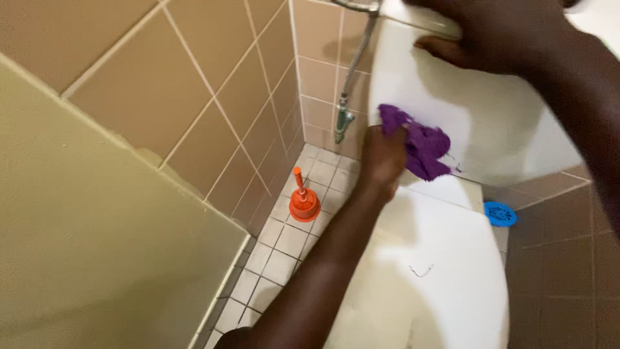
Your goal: The person pours a cleaning liquid from a yellow bottle into the toilet bowl, then uses a purple cloth to wipe the toilet tank and seat. The person repeatedly dips the cloth into a bucket of soapy water and wrings it out while cleaning.
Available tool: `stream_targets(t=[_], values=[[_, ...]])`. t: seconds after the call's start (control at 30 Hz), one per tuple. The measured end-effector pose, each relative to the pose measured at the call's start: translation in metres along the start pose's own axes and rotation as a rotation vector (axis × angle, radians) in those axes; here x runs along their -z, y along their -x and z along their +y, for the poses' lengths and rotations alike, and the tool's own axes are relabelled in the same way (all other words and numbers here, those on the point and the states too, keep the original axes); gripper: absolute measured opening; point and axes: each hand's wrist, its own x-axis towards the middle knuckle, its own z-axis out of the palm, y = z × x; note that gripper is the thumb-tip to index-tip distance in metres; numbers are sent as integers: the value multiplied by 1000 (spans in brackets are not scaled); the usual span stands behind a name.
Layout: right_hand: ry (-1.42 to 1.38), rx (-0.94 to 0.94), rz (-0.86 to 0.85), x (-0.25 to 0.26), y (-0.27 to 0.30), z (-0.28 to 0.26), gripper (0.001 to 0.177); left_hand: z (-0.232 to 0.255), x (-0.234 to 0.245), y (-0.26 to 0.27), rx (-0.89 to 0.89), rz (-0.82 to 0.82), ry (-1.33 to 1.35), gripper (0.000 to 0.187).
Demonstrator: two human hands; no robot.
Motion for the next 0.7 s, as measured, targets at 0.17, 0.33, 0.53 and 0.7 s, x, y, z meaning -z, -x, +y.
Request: stream_targets(t=[0.17,0.33,0.53,0.7], values=[[-271,209,218,-9,46,-37,44,4,11,1,-40,-180,672,25],[-330,104,301,-8,105,-97,55,31,15,47,53,-409,578,54],[-374,-30,368,14,124,-85,42,56,-8,69,-112,-565,395,52],[-151,-49,701,12,89,-10,27,79,2,60,-412,-355,-31,60]])
